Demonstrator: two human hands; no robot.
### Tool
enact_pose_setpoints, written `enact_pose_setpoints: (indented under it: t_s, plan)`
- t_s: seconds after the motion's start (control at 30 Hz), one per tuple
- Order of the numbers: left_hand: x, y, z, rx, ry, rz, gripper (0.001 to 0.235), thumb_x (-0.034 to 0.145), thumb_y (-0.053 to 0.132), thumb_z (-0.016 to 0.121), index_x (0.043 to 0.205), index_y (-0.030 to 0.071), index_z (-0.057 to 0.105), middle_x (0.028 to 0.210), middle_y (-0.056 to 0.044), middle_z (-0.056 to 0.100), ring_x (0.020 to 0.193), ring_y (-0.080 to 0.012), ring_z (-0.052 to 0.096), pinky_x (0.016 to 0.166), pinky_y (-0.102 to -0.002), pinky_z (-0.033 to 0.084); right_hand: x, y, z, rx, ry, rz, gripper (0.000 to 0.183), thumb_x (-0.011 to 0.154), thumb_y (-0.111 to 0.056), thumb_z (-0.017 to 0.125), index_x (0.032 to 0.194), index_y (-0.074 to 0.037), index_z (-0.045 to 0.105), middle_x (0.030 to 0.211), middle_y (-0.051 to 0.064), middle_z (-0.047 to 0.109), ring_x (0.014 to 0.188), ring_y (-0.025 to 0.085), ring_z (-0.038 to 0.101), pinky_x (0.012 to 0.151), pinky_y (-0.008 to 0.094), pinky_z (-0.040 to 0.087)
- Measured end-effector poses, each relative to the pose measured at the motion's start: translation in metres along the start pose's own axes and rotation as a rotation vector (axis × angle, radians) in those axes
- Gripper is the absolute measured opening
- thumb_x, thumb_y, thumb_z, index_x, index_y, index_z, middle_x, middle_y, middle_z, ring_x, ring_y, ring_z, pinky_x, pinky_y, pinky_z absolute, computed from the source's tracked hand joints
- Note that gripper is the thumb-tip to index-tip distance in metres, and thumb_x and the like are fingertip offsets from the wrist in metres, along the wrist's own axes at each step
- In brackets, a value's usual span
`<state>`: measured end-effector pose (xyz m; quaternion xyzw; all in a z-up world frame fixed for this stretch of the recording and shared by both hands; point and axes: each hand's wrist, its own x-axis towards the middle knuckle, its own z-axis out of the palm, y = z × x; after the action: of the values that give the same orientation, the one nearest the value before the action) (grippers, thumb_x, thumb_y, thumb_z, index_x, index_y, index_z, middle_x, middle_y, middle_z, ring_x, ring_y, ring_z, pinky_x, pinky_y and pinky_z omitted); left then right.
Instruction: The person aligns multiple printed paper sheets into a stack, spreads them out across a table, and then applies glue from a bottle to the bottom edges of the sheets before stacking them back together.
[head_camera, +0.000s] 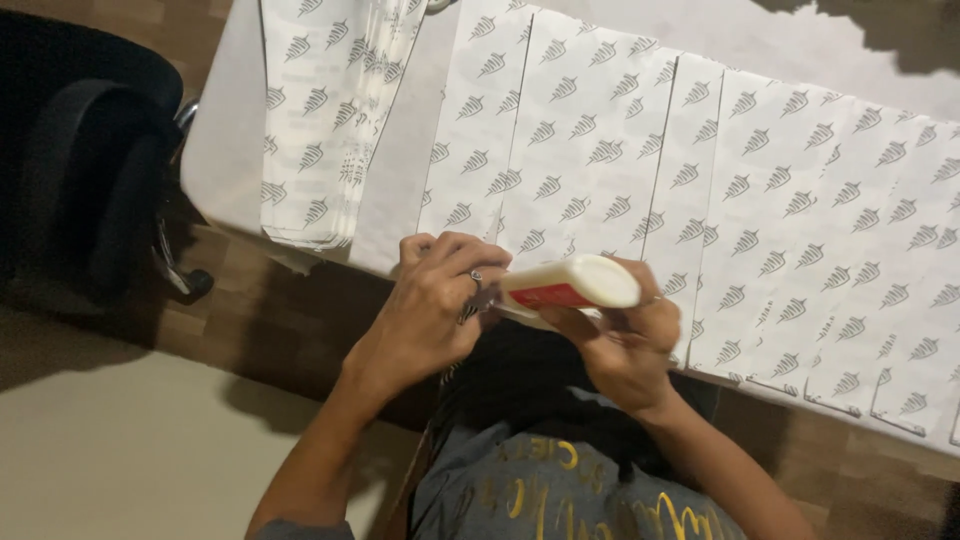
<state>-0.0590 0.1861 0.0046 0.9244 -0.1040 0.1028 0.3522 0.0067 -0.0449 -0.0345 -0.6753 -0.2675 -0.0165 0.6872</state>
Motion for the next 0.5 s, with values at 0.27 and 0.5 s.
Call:
enact_pose_setpoints:
  t_s: [0.27, 0.5]
  plan:
    - [-0.002, -0.005, 0.004, 0.008, 0.011, 0.003, 0.033, 0.068, 0.006, 0.088, 0.100, 0.006, 0.078, 0.111, -0.005, 0.072, 0.111, -0.0252, 0.060, 0.097, -0.048, 0.030, -0.008, -0.002, -0.016, 0.014, -0.020, 0.025, 0.045, 0.075, 0.009, 0.083, 0.113, 0.008, 0.059, 0.099, 0.022, 0.075, 0.099, 0.032, 0.074, 0.082, 0.050, 0.063]
    - [-0.004, -0.010, 0.017, 0.039, 0.064, -0.008, 0.021, 0.080, 0.016, 0.085, 0.099, 0.009, 0.079, 0.107, -0.002, 0.073, 0.107, -0.0215, 0.061, 0.097, -0.046, 0.030, -0.023, 0.008, -0.045, -0.092, 0.054, -0.035, 0.047, 0.070, 0.011, 0.085, 0.111, 0.013, 0.061, 0.098, 0.024, 0.069, 0.094, 0.036, 0.076, 0.082, 0.050, 0.064]
